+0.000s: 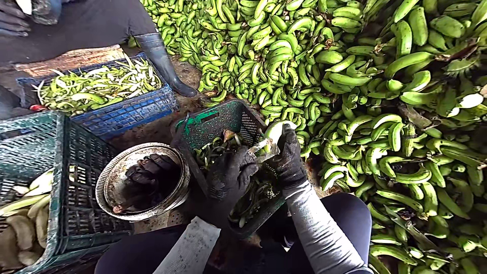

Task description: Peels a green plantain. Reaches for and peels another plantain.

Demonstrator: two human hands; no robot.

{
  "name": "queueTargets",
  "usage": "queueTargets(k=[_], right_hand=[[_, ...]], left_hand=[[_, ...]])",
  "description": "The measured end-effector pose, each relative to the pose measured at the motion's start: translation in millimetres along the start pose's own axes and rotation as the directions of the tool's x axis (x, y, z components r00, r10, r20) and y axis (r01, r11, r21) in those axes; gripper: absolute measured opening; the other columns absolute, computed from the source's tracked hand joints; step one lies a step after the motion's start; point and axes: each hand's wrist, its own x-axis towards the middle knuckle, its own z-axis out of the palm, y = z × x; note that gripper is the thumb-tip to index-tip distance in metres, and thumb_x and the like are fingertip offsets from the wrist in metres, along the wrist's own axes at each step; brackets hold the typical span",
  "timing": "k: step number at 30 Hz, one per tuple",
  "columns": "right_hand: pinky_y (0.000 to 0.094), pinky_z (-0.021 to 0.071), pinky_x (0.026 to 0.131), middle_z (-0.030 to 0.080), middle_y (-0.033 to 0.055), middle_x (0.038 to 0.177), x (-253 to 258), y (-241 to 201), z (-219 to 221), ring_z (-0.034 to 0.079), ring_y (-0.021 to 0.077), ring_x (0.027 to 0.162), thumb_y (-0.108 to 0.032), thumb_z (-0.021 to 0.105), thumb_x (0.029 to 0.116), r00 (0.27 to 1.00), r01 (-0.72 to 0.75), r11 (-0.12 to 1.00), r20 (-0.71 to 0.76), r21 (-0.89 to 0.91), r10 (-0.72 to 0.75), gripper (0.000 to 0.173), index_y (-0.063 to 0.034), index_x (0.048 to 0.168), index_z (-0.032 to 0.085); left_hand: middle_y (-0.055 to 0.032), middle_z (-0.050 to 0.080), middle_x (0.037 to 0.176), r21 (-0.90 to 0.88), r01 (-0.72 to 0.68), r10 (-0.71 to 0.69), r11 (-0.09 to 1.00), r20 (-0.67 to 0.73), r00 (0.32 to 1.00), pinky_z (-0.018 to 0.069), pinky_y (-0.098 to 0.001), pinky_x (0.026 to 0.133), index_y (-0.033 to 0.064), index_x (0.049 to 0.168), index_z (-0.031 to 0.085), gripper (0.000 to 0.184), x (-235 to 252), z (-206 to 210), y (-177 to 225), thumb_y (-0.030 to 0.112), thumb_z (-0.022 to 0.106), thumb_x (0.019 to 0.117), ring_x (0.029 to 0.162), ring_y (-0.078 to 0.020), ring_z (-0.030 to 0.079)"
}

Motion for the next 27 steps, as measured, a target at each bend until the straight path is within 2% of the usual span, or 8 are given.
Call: queueTargets(k=[3, 6, 9, 12, 16, 20, 23, 27], right_hand=[[0.0313, 0.0587, 0.072, 0.067, 0.0009, 0.098, -4, -6, -11, 0.066, 0.0092, 0.083, -0.039, 0.040, 0.1074, 0.934, -0.053, 0.994, 0.346, -0.100, 0.085, 0.036, -0.0164, 0.131, 0.053], [0.0279, 0.0578, 0.075, 0.069, -0.0009, 0.095, -4, -19, -22, 0.066, 0.0069, 0.082, -0.029, 0.048, 0.0992, 0.685, -0.113, 0.959, 0.678, -0.260, 0.265, 0.034, -0.0141, 0.128, 0.058], [0.0267, 0.0569, 0.077, 0.069, 0.0000, 0.093, -2, -23, -28, 0.066, 0.0063, 0.083, -0.024, 0.053, 0.0940, 0.555, -0.118, 0.913, 0.736, -0.391, 0.388, 0.029, -0.0091, 0.116, 0.064], [0.0261, 0.0560, 0.084, 0.068, 0.0010, 0.102, -5, -26, -32, 0.066, 0.0055, 0.091, -0.022, 0.054, 0.0941, 0.483, -0.102, 0.866, 0.736, -0.490, 0.474, 0.037, -0.0063, 0.127, 0.060], [0.0324, 0.0576, 0.076, 0.069, 0.0066, 0.098, -2, -6, -40, 0.067, 0.0133, 0.083, -0.034, 0.055, 0.0956, 0.666, -0.231, 0.919, 0.637, -0.319, 0.388, 0.047, -0.0094, 0.135, 0.054], [0.0313, 0.0600, 0.062, 0.070, 0.0038, 0.086, 2, 6, -30, 0.069, 0.0134, 0.074, -0.042, 0.037, 0.1055, 0.869, -0.426, 0.854, 0.399, 0.299, 0.294, 0.038, -0.0150, 0.108, 0.063], [0.0314, 0.0609, 0.074, 0.070, 0.0014, 0.100, 4, 5, -20, 0.070, 0.0125, 0.090, -0.049, 0.027, 0.1064, 0.907, -0.419, 0.656, 0.326, 0.628, 0.267, 0.047, -0.0180, 0.115, 0.061], [0.0303, 0.0598, 0.071, 0.069, 0.0007, 0.094, -1, 1, -9, 0.069, 0.0117, 0.085, -0.048, 0.024, 0.1079, 0.931, -0.365, 0.624, 0.263, 0.690, 0.254, 0.048, -0.0177, 0.108, 0.061]], left_hand=[[-0.0158, 0.071, 0.113, -0.058, 0.083, -0.075, 0.995, 0.134, 0.988, 0.0568, -0.0509, 0.089, 0.0072, 0.136, 0.062, 0.046, 12, -12, -14, 0.037, 0.060, 0.1017, 0.101, -0.0297, 0.070], [-0.0151, 0.070, 0.118, -0.094, 0.074, -0.052, 0.993, 0.219, 0.974, 0.0549, -0.0499, 0.094, 0.0065, 0.137, 0.062, 0.041, 22, -20, -31, 0.029, 0.058, 0.1033, 0.105, -0.0279, 0.069], [-0.0117, 0.070, 0.118, -0.112, 0.043, -0.009, 0.993, 0.289, 0.957, 0.0539, -0.0471, 0.094, 0.0105, 0.137, 0.063, 0.039, 24, -18, -44, 0.030, 0.057, 0.1042, 0.105, -0.0249, 0.068], [-0.0148, 0.070, 0.121, -0.062, 0.126, -0.093, 0.990, 0.380, 0.920, 0.0530, -0.0528, 0.097, 0.0086, 0.135, 0.064, 0.035, 25, -15, -53, 0.027, 0.051, 0.1075, 0.108, -0.0288, 0.069], [-0.0135, 0.070, 0.117, -0.028, 0.253, -0.219, 0.967, 0.416, 0.883, 0.0540, -0.0519, 0.093, 0.0089, 0.135, 0.062, 0.039, 28, -21, -48, 0.034, 0.050, 0.1081, 0.103, -0.0261, 0.069], [-0.0107, 0.070, 0.112, -0.233, 0.032, 0.013, 0.972, 0.189, 0.982, 0.0577, -0.0409, 0.089, 0.0059, 0.135, 0.061, 0.044, 13, -4, -26, 0.035, 0.057, 0.1031, 0.098, -0.0178, 0.068], [-0.0129, 0.070, 0.104, -0.222, -0.076, 0.088, 0.972, 0.047, 0.995, 0.0568, -0.0426, 0.085, 0.0064, 0.130, 0.066, 0.047, 7, 6, -5, 0.041, 0.063, 0.0988, 0.092, -0.0223, 0.068], [-0.0141, 0.070, 0.102, -0.128, -0.067, 0.069, 0.990, 0.007, 0.998, 0.0559, -0.0465, 0.085, 0.0095, 0.127, 0.069, 0.045, 4, 6, 4, 0.040, 0.069, 0.0945, 0.093, -0.0280, 0.068]])
